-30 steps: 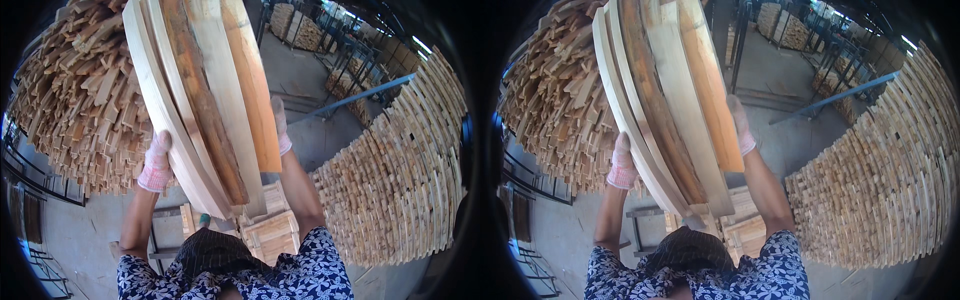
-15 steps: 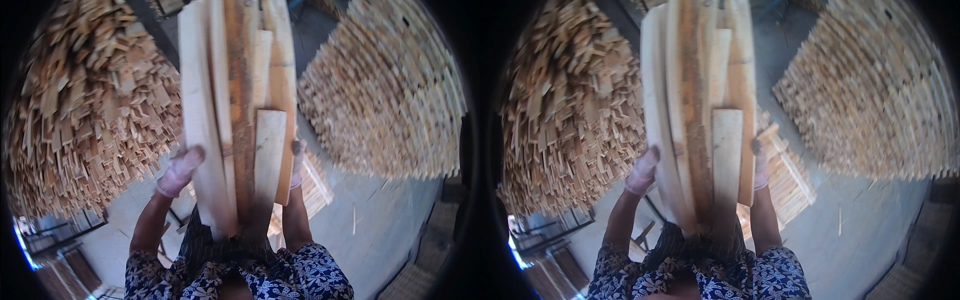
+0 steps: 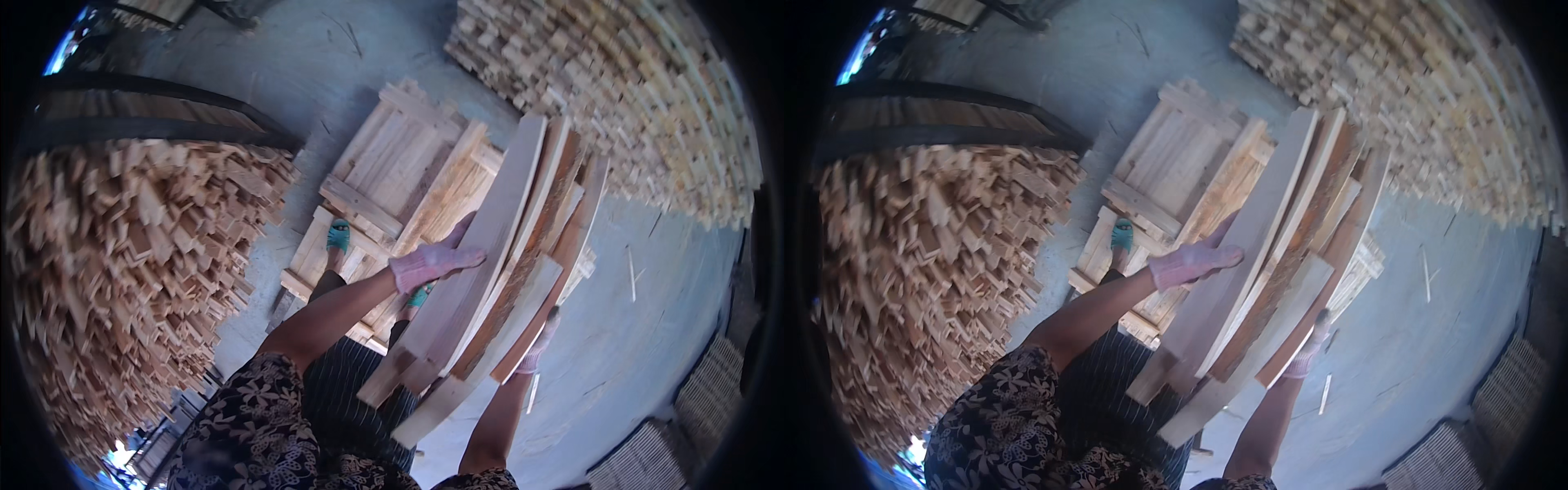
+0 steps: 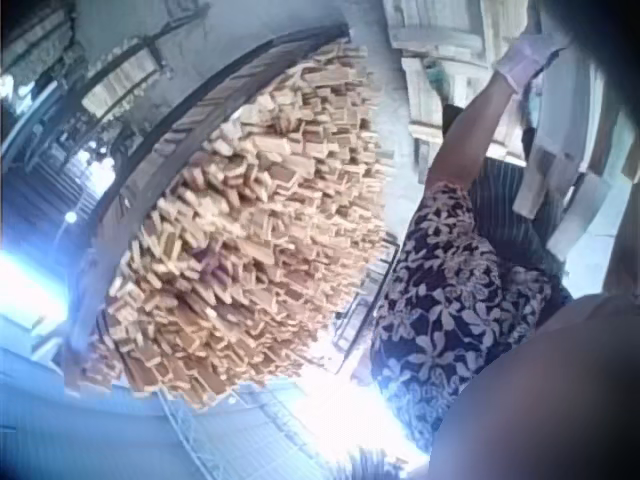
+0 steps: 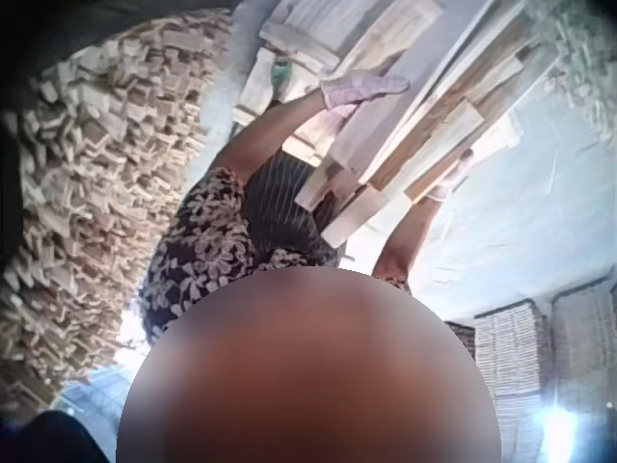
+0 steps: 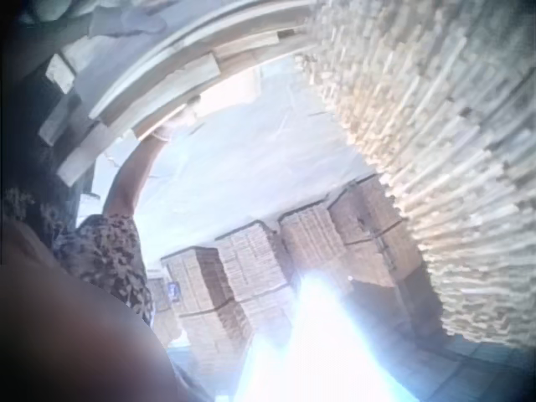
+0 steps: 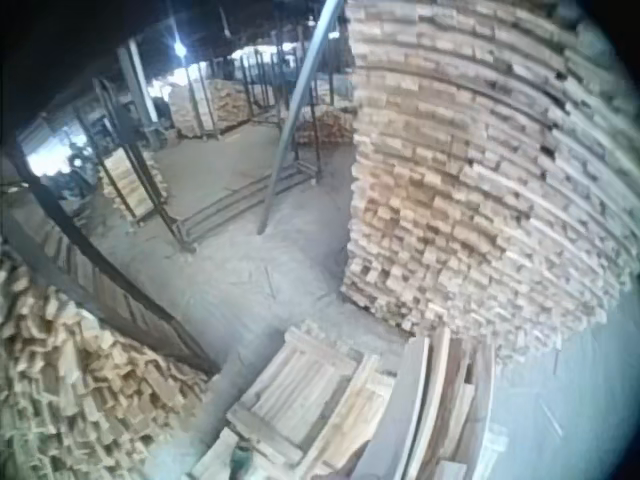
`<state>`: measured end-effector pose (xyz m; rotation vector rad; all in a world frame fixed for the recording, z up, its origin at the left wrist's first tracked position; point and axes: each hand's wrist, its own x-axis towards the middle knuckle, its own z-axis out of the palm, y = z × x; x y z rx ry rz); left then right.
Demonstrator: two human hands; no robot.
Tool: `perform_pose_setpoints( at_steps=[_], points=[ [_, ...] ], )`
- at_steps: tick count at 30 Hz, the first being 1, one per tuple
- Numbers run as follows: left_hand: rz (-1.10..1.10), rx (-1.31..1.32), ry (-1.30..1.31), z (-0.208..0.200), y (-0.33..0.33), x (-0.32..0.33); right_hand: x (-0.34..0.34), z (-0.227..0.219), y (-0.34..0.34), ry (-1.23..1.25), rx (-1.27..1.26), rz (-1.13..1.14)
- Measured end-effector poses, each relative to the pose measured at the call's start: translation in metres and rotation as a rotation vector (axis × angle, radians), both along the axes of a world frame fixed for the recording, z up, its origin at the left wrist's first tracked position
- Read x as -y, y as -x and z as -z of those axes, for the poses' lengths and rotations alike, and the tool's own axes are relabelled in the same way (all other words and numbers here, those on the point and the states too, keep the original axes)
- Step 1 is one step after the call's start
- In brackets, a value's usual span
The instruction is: The person walks through a warehouse and picks up a large flat board to place on a metal rack. They then repeatedly pick up small wooden planks from a large pile and stack them neatly on the rack.
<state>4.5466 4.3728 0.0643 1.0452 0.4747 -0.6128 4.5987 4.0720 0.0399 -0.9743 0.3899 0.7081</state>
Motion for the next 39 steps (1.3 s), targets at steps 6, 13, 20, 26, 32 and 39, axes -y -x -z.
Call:
perform_pose_setpoints(
  at_steps=[6, 13, 20, 26, 32, 39],
  points=[
    [-0.043, 0.108, -0.264, 0.220, -0.044, 0.032, -0.018, 0.153, -0.028, 0.590, -0.161, -0.024],
    [0.397, -0.218, -1.048, 0.194, -0.050, 0.080, 0.001, 0.243, 0.011, 0.840, 0.009, 0.105],
    [0.398, -0.048, -1.321, 0.186, -0.102, 0.103, 0.072, 0.245, -0.021, 1.015, -0.191, -0.238],
    [0.112, -0.052, -1.079, 0.201, -0.089, 0.042, -0.011, 0.261, -0.030, 1.203, 0.223, -0.401],
    [0.007, 0.445, -0.808, 0.212, -0.058, 0.056, 0.164, 0.331, 0.007, 1.650, 0.763, -0.989],
    [-0.129, 0.141, -0.696, 0.152, -0.004, -0.102, 0.038, 0.158, 0.009, 1.093, 0.155, -0.192]
  ],
)
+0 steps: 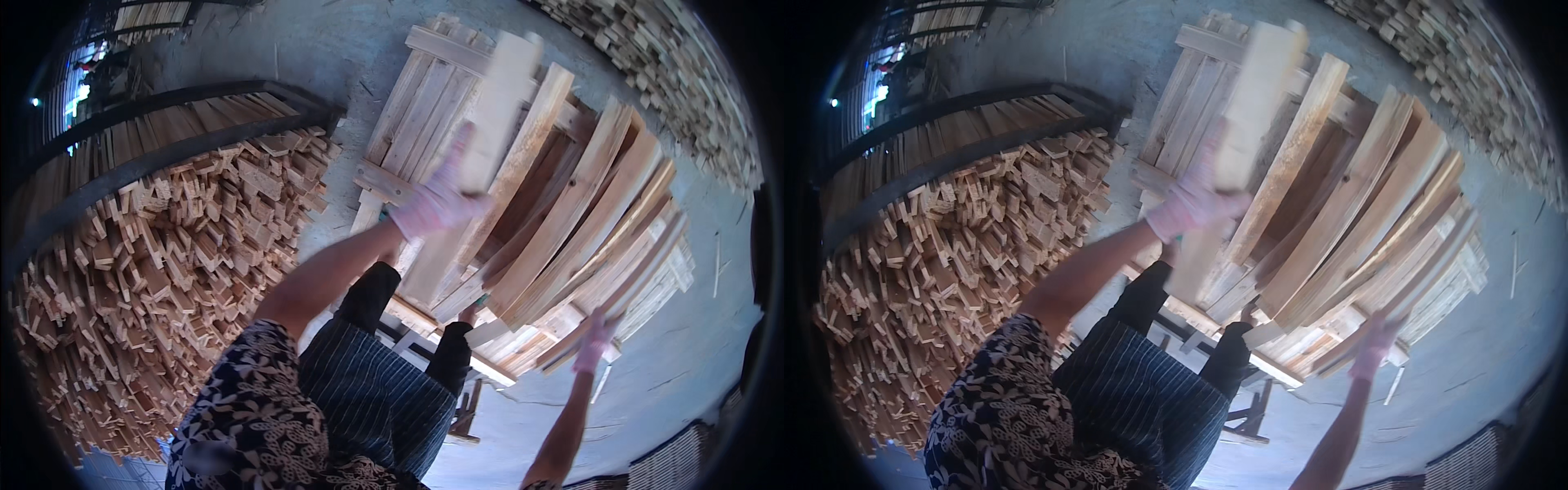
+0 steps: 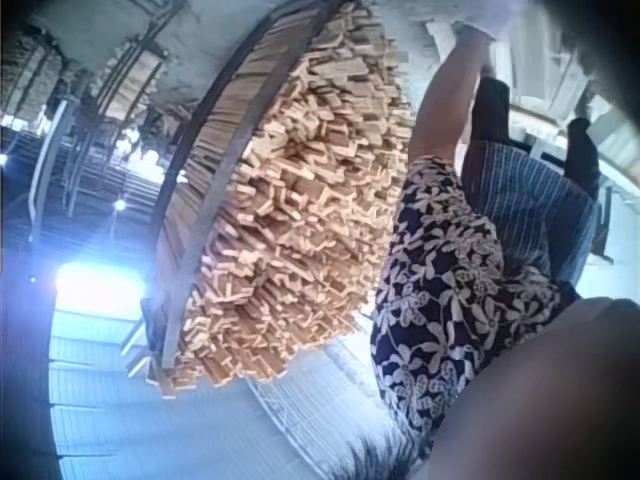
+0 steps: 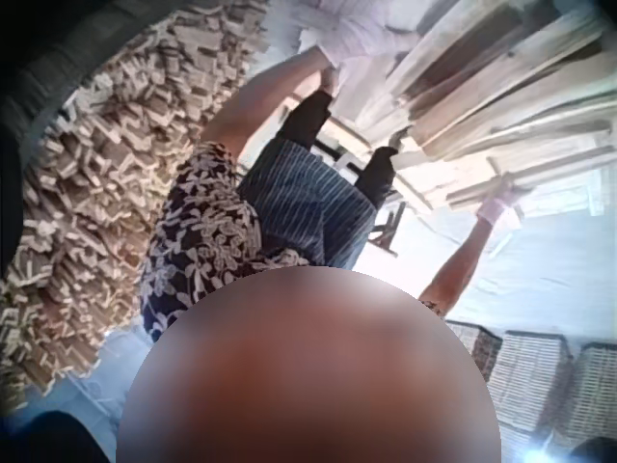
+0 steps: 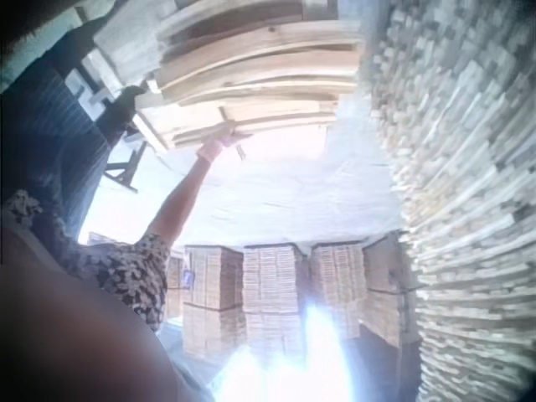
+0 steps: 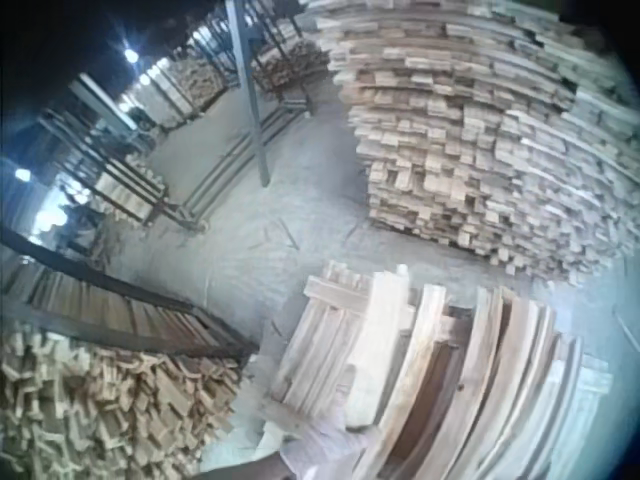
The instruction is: The person walks through a warehouse and picks up a large flat board to place on a metal rack. They then repeatedly pick up small wooden planks from a large pile and stack them neatly on the rack.
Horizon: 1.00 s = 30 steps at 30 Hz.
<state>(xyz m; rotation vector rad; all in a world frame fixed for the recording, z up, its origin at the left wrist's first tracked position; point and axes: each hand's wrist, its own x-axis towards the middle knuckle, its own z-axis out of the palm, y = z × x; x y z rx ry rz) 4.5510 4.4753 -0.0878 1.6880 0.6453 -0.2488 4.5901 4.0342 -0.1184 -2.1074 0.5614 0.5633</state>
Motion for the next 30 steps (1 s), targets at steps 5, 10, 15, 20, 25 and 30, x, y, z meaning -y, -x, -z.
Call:
perform_pose_setpoints(
  at_steps=[5, 10, 15, 20, 25, 30],
  points=[
    [-0.039, -0.163, -0.128, 0.048, -0.024, -0.123, -0.062, -0.049, 0.070, -0.123, 0.021, 0.097],
    [0.111, -0.190, -0.440, 0.106, -0.011, -0.145, -0.240, -0.048, 0.076, -0.344, -0.116, -0.073],
    [0.147, -0.429, -0.386, 0.091, -0.040, -0.116, -0.389, 0.041, 0.031, 0.100, -0.056, -0.313],
    [-0.021, -0.164, -0.190, 0.123, -0.019, -0.145, -0.418, 0.078, 0.030, 0.371, -0.285, -0.451],
    [-0.080, -0.069, -0.398, 0.102, -0.022, -0.160, -0.383, 0.112, 0.039, 0.199, -0.043, -0.564],
    [0.206, -0.070, -0.630, 0.139, -0.038, -0.112, -0.380, 0.112, 0.035, 0.141, -0.080, -0.583]
  ],
)
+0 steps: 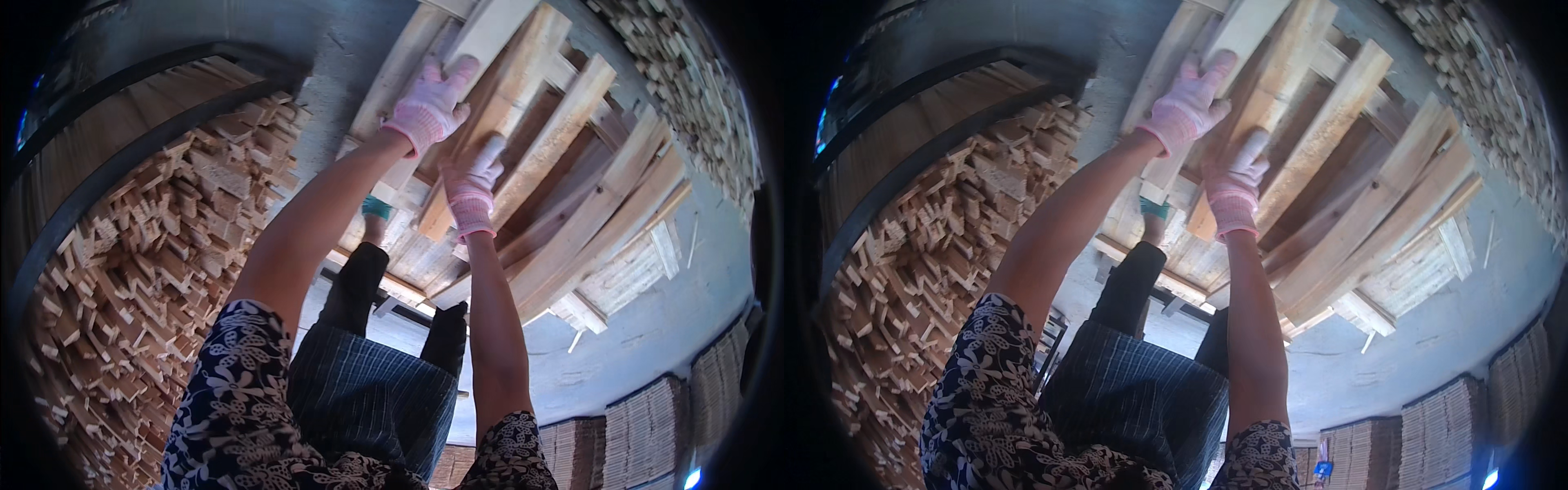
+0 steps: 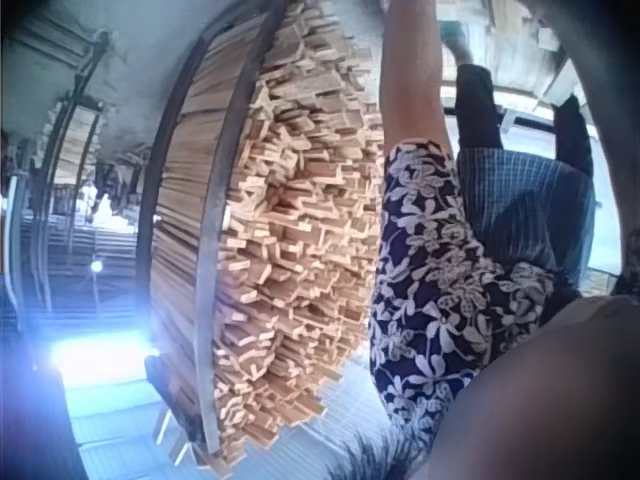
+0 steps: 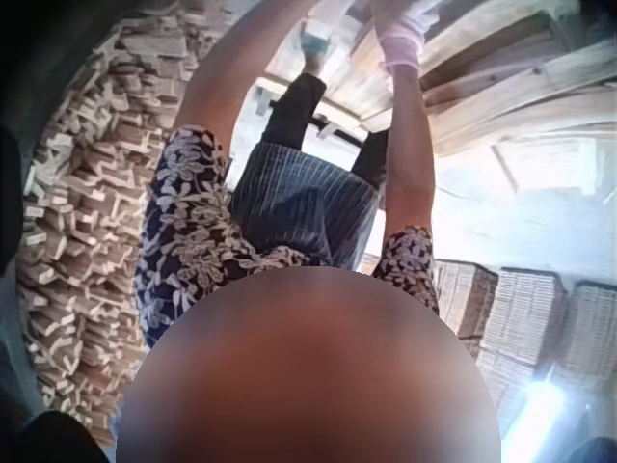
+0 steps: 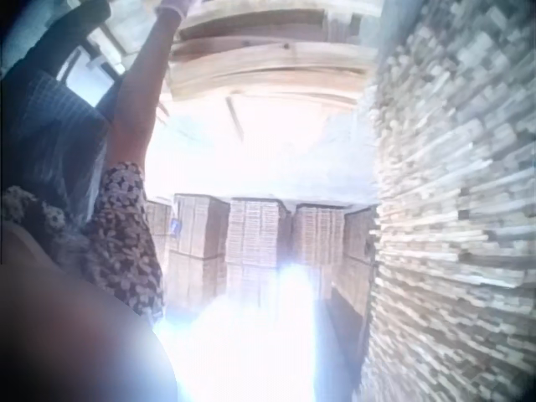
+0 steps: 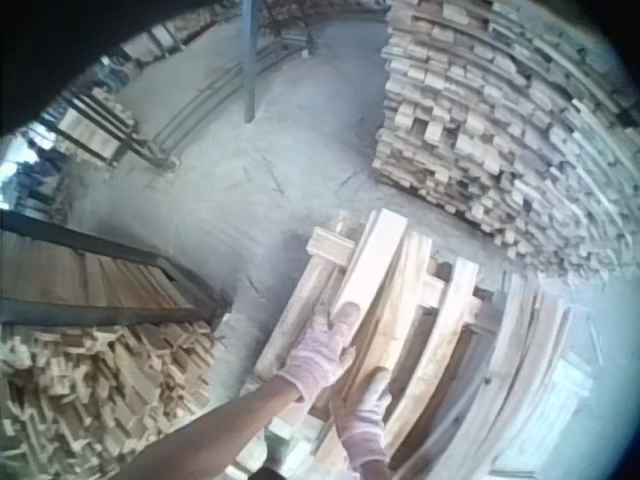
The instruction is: The person walks through a warehouse and picks up a large flat board to place on a metal rack. They then repeatedly pick up small wooden planks from a large pile and stack them neatly on the rack.
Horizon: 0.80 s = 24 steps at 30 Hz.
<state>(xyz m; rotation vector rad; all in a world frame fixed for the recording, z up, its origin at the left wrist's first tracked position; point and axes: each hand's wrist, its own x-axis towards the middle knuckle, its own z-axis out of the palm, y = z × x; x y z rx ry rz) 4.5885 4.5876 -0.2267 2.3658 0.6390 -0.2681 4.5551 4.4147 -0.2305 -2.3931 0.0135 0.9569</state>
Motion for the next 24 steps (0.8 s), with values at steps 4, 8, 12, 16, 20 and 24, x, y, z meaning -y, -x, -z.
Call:
perform_pose_setpoints(
  at_steps=[4, 8, 12, 16, 20, 24],
  points=[
    [-0.020, -0.072, -0.021, 0.013, 0.012, 0.008, 0.025, -0.034, -0.012, 0.074, 0.349, -0.159],
    [-0.060, -0.155, 0.028, 0.004, 0.006, 0.004, 0.062, -0.031, -0.047, 0.307, 0.322, -0.003],
    [-0.063, -0.131, -0.011, -0.008, 0.011, -0.009, 0.055, 0.000, -0.059, 0.232, 0.097, 0.150],
    [-0.018, -0.079, -0.120, 0.011, 0.033, -0.046, 0.050, 0.018, -0.046, 0.142, 0.229, 0.094],
    [-0.341, 0.083, 0.054, 0.038, 0.030, -0.034, 0.064, 0.059, -0.033, -0.153, 0.405, 0.277],
    [-0.342, 0.017, 0.061, 0.045, 0.033, -0.046, -0.012, 0.053, -0.022, -0.490, 0.213, 0.256]
  ],
)
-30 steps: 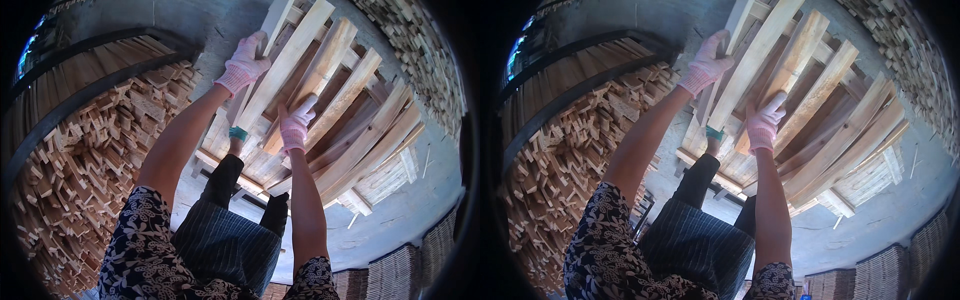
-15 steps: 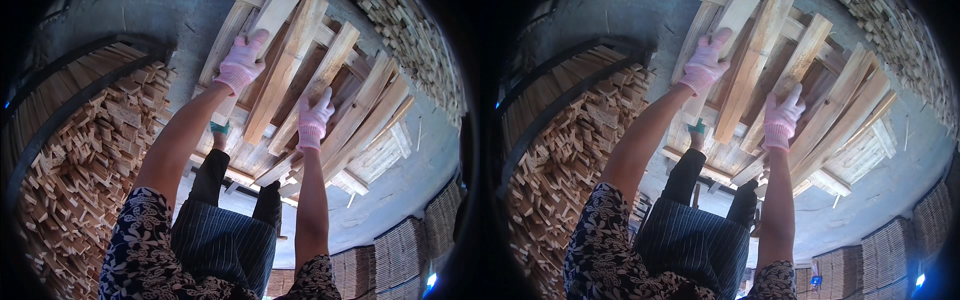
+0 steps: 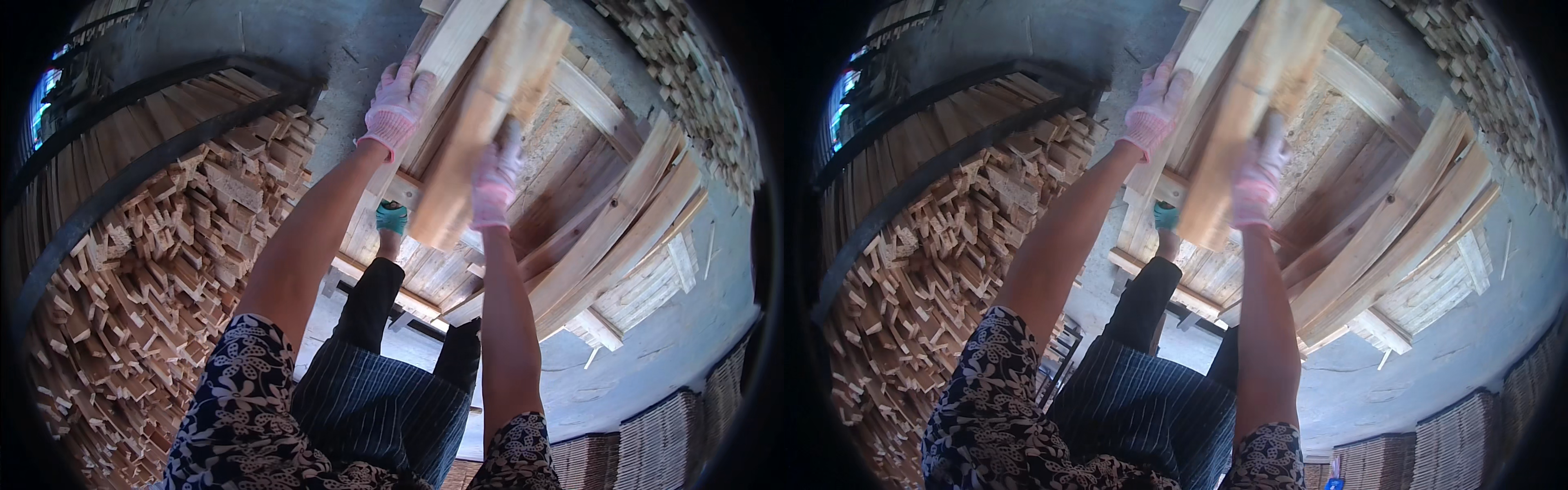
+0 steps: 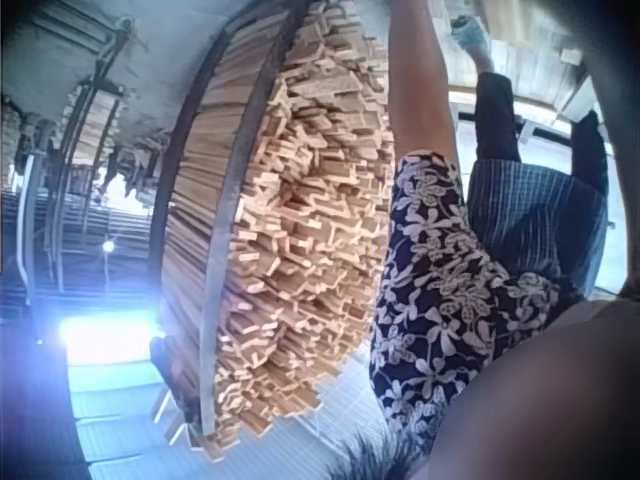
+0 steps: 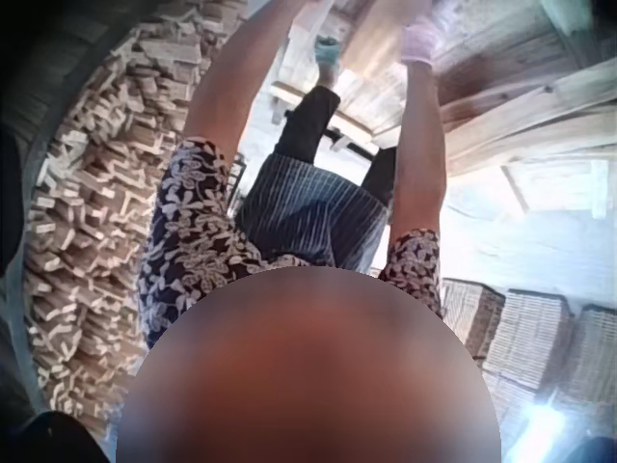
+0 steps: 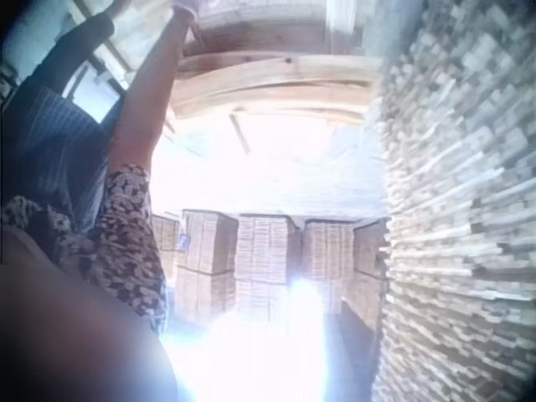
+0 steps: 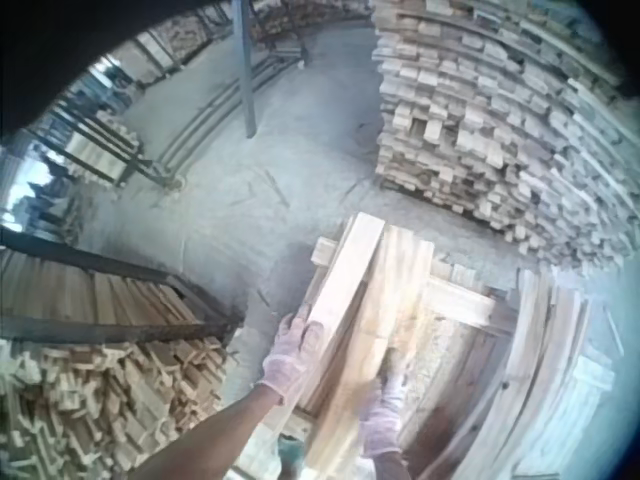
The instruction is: The person walks through a warehouse and picks up a large flat board to place on a metal rack. They then repeatedly pick up small wooden planks from a large pile and stack them neatly on the rack.
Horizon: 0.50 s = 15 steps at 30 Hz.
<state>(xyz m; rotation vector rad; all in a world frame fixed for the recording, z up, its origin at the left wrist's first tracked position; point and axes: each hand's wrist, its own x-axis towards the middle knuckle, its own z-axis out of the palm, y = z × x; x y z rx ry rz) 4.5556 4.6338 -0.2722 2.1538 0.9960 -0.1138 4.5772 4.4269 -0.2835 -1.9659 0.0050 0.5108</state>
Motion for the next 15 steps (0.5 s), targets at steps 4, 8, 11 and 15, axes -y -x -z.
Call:
perform_pose_setpoints(
  at_steps=[4, 8, 11, 15],
  points=[
    [0.657, 0.031, -0.459, 0.009, 0.017, -0.032, -0.065, -0.024, 0.015, 0.032, 0.025, 0.010],
    [0.382, -0.130, -0.437, 0.005, 0.002, -0.014, -0.003, -0.089, -0.018, 0.651, 0.098, -0.482],
    [0.240, -0.089, -0.259, -0.073, -0.018, 0.040, 0.092, -0.164, -0.064, 0.588, 0.375, -0.380],
    [0.440, 0.125, 0.344, -0.071, -0.029, 0.160, 0.257, -0.131, -0.054, 0.831, 0.264, 0.233]
  ],
)
